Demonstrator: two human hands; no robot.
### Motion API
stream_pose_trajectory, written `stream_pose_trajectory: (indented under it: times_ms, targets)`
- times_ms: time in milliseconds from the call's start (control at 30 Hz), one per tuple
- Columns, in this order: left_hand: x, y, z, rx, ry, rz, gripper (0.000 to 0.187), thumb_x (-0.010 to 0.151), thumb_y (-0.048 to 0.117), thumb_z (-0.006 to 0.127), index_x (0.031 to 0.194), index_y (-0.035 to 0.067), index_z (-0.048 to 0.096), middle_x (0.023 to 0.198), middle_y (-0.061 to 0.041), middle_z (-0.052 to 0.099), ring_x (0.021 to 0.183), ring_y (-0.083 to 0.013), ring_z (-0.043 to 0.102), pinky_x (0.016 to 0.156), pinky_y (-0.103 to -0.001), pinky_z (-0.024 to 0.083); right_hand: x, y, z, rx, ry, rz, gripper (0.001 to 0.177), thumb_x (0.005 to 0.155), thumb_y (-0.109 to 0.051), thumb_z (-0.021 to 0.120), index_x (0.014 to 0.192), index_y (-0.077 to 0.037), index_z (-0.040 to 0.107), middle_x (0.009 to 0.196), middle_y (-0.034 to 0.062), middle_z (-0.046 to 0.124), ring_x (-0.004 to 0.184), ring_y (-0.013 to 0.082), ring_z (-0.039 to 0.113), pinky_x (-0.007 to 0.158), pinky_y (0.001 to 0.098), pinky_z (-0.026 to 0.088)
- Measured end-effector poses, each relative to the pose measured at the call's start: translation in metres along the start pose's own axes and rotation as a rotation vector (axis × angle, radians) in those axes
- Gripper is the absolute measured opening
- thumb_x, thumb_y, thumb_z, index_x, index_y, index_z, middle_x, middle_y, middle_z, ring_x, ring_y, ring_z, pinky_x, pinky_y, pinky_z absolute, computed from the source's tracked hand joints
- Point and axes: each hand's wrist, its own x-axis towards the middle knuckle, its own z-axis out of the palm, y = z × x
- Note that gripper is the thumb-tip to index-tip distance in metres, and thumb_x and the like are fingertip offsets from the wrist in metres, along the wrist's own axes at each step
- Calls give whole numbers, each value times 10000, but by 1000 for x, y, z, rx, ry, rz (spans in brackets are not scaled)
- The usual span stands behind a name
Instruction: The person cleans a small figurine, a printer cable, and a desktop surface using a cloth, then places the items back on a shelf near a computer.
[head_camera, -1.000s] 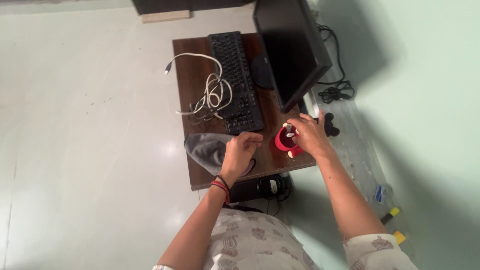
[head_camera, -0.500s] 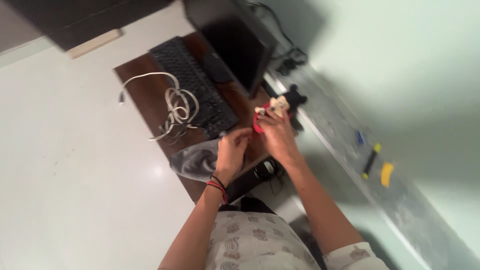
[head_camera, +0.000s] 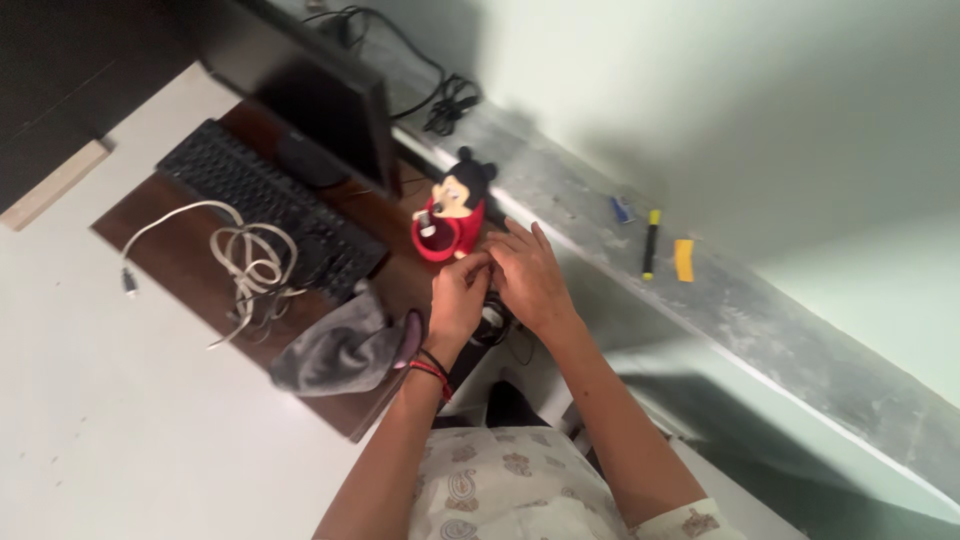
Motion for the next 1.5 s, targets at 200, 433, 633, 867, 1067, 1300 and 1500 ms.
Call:
stream_pose_trajectory:
  times_ms: [200, 433, 633, 867, 1067, 1300, 1500]
  targets:
    - [20, 16, 57, 7, -49, 46, 254, 948, 67, 623, 1174, 44, 737, 1035, -112, 794, 935, -157, 770, 810, -294, 585, -8, 66, -31, 20, 62, 68, 260, 792, 3, 709, 1046, -54, 719, 1102, 101, 730, 1112, 358, 629, 979, 478, 491]
    - [43, 19, 108, 19, -47, 12, 259, 960, 60, 597, 1173, 45, 744, 1048, -116, 795, 955, -166, 763, 845, -295, 579, -20, 177, -27, -19, 153, 316, 260, 827, -40, 722, 1088, -42, 726, 1073, 176, 717, 1040, 403, 629, 916, 497, 494]
    - [65, 19, 134, 19, -11, -28, 269, 954, 54, 599, 1183, 42, 741, 1060, -117, 797, 999, -167, 762, 890, -286, 573, -22, 235, -14, -16, 184, 490, 347, 808, -30, 741, 1151, -25, 693, 1119, 203, 692, 1068, 426, 620, 930, 501, 490]
    - [84, 14, 152, -23, -1, -27, 261, 960, 44, 595, 1181, 19, 732, 1080, -108, 793, 1035, -162, 760, 912, -287, 582, -23, 251, -10, -2, 156, 533, 534, 730, -76, 831, 1233, -33, 656, 1125, 207, 663, 1079, 433, 599, 921, 503, 482]
    - [86, 6, 151, 3, 13, -85, 259, 954, 31, 602, 1178, 10, 731, 1074, -104, 794, 1029, -159, 761, 899, -285, 578, -15, 246, -19, -13, 90, 600, 435, 784, -92, 817, 1191, -42, 675, 1115, 183, 678, 1074, 409, 615, 906, 493, 495]
    - [78, -10, 134, -182, 51, -257, 297, 984, 76, 597, 1260, 5, 682, 1148, -84, 764, 1037, -172, 758, 859, -302, 626, 13, 201, -14, 89, 104, 394, 424, 714, -111, 838, 1108, -36, 700, 1022, 152, 713, 976, 380, 651, 844, 484, 508]
    - [61, -6, 85, -363, 198, -334, 392, 997, 157, 546, 1368, 33, 569, 1141, -63, 737, 1004, -186, 752, 783, -339, 655, 43, 120, 4, 284, -26, 163, 311, 735, -66, 793, 1036, -38, 725, 957, 154, 710, 895, 359, 681, 795, 451, 531]
